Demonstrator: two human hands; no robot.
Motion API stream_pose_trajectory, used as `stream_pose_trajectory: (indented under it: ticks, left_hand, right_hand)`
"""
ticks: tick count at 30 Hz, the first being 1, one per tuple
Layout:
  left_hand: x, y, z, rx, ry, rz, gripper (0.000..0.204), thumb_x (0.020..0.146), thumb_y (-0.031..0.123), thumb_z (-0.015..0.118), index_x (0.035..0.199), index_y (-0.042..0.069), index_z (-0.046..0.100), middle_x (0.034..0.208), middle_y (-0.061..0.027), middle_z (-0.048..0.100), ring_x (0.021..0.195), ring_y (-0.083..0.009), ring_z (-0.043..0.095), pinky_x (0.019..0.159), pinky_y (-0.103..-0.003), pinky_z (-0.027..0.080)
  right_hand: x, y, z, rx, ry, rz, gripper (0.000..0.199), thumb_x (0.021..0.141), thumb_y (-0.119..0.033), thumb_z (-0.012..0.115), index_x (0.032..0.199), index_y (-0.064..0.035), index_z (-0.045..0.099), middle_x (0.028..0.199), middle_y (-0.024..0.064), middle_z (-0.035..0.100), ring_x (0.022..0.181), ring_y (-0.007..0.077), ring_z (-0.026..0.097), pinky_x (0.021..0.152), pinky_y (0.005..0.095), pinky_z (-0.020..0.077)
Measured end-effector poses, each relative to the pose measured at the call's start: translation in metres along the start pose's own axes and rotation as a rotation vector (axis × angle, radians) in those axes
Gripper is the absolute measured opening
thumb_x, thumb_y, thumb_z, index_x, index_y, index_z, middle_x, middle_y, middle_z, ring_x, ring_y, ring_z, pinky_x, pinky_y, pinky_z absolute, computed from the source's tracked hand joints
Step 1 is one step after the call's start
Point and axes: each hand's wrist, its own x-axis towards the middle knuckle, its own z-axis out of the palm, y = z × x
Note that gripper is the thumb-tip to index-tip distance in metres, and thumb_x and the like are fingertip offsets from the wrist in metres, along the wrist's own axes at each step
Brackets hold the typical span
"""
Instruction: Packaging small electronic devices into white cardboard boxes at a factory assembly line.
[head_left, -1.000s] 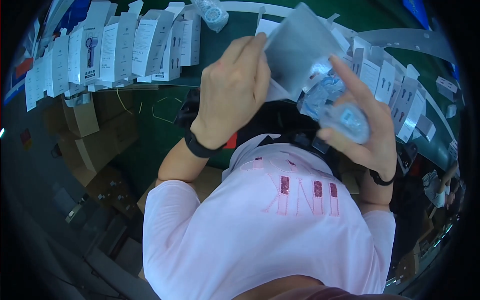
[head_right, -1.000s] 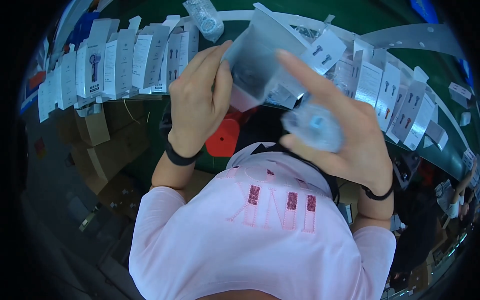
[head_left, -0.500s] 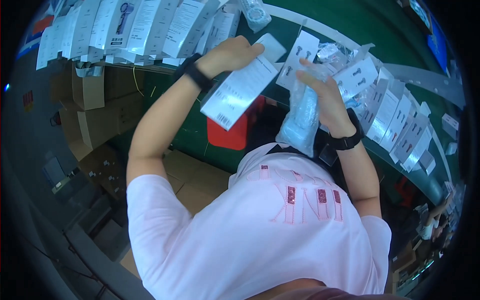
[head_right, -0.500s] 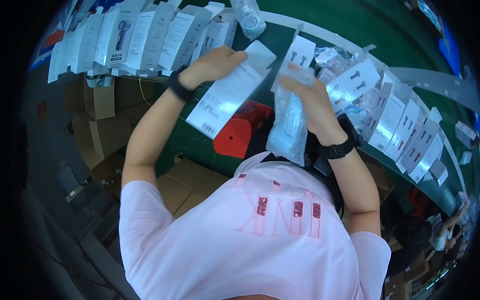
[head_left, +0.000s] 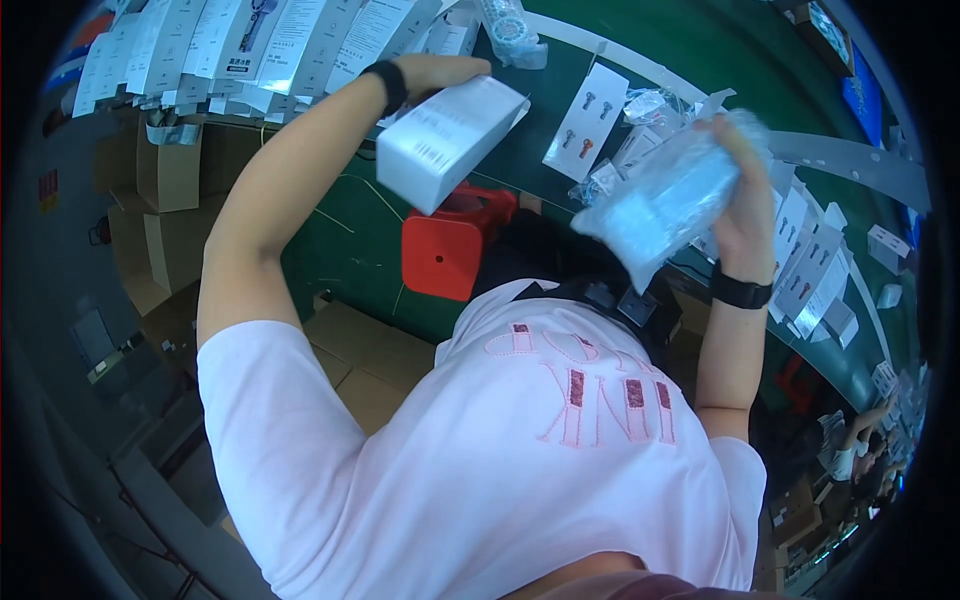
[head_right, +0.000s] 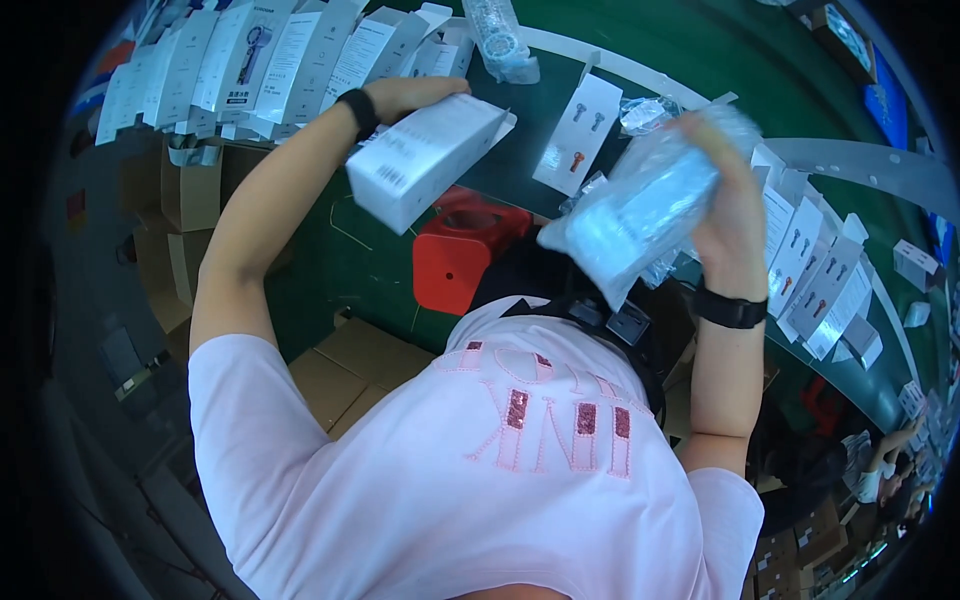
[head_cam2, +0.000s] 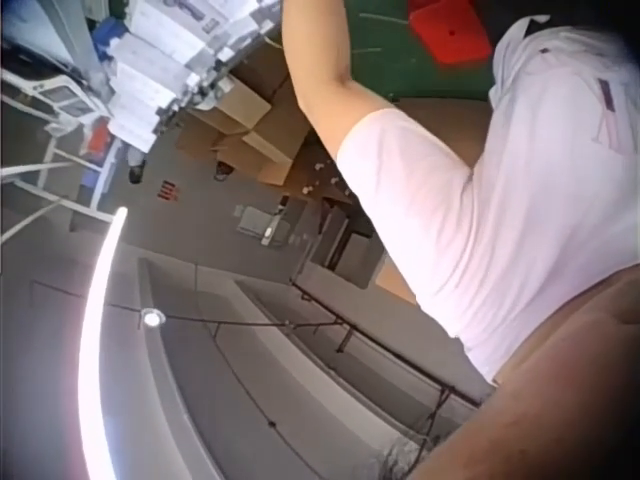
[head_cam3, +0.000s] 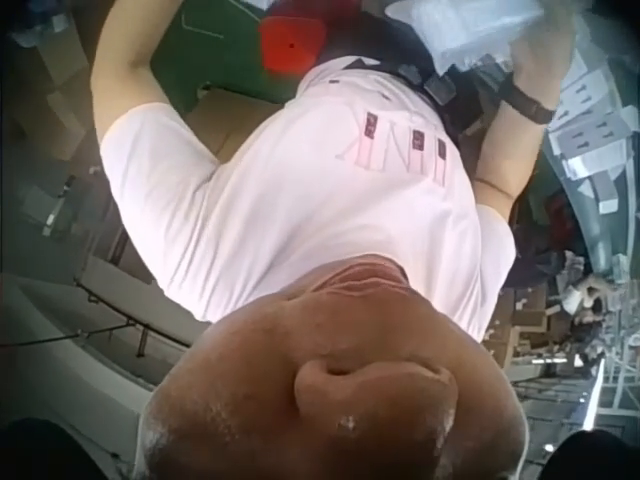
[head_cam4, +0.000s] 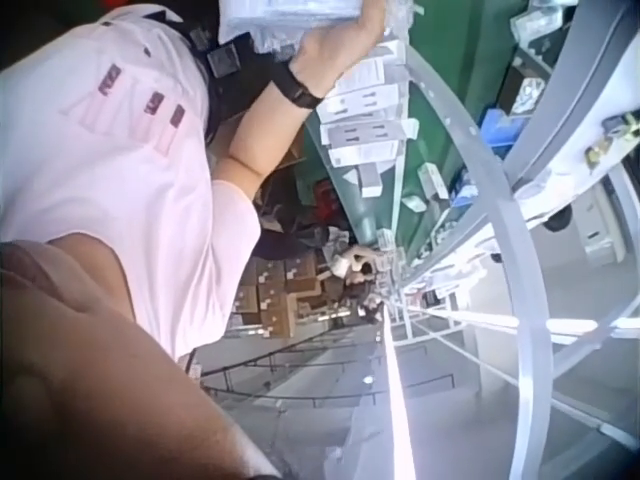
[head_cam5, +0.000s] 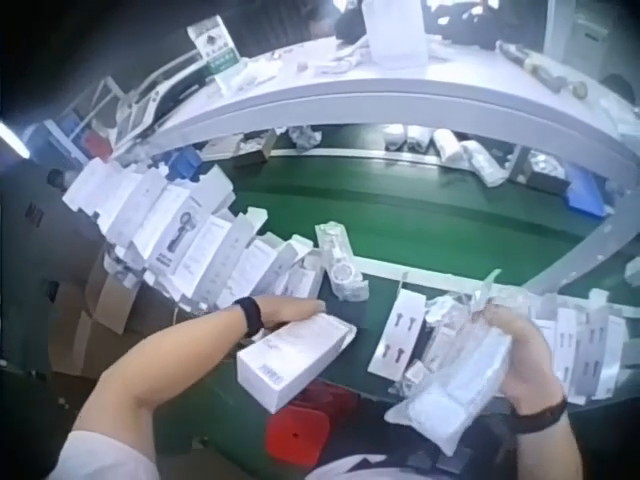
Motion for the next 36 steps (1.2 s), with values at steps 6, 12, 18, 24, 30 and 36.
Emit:
stream_pose_trajectory:
  ticks: [6,12,18,24,30,36]
  left_hand:
    - [-0.099,0.007,0.103,0.207,0.354,0.814,0.044,0.097,0.032,0.037,0.089,-0.005,0.059,0.075,-0.0211,0.062,0.064,-0.032,0.06,0.062,-0.039,0.046]
    - [-0.135,0.022,0.169,-0.233,0.707,1.095,0.037,0.095,0.025,0.04,0.089,-0.007,0.057,0.072,-0.0285,0.055,0.066,-0.044,0.052,0.062,-0.041,0.042]
    - [-0.127,-0.003,0.188,-0.442,0.687,1.043,0.039,0.095,0.024,0.039,0.093,-0.009,0.059,0.07,-0.0257,0.056,0.064,-0.0333,0.058,0.061,-0.04,0.042]
    - [-0.121,-0.03,0.194,-0.473,0.727,1.114,0.041,0.096,0.026,0.039,0.108,-0.008,0.058,0.076,-0.0213,0.061,0.07,-0.0315,0.06,0.066,-0.038,0.044]
    - [-0.116,-0.064,0.19,-0.825,0.412,0.825,0.045,0.101,0.027,0.035,0.122,-0.009,0.053,0.11,-0.0248,0.062,0.103,-0.0318,0.06,0.091,-0.033,0.043]
    - [-0.117,-0.126,0.16,-1.076,0.814,0.678,0.049,0.102,0.025,0.028,0.134,-0.007,0.046,0.117,-0.0141,0.061,0.104,-0.0197,0.057,0.09,-0.031,0.042]
  right_hand:
    - [-0.019,-0.081,0.047,0.197,-0.099,-0.634,0.03,0.089,-0.019,0.061,0.113,-0.0013,0.061,0.105,0.0117,0.066,0.099,0.0264,0.063,0.091,0.0406,0.0485]
    - [-0.009,-0.069,0.084,-0.159,-0.75,-0.63,0.028,0.097,-0.029,0.045,0.112,-0.0081,0.057,0.104,0.0106,0.056,0.107,0.0261,0.053,0.099,0.0425,0.0404]
    - [-0.017,-0.052,0.115,-0.645,-0.78,-0.281,0.027,0.096,-0.032,0.049,0.103,-0.007,0.057,0.098,0.0067,0.054,0.093,0.0173,0.055,0.089,0.0344,0.0452]
    - [-0.058,-0.025,0.138,-1.518,-0.773,-0.365,0.033,0.092,-0.019,0.053,0.121,-0.0026,0.06,0.109,0.0144,0.057,0.098,0.0278,0.058,0.087,0.0326,0.0443]
    - [-0.017,0.021,0.165,-1.587,-1.045,0.033,0.029,0.079,-0.012,0.069,0.105,0.0009,0.066,0.1,0.0132,0.069,0.079,0.0257,0.067,0.076,0.0373,0.0504]
    - [0.149,0.085,0.15,-1.449,-0.071,-0.204,0.05,0.076,-0.033,0.077,0.095,0.0112,0.062,0.073,0.0138,0.066,0.056,0.0188,0.066,0.051,0.0296,0.055]
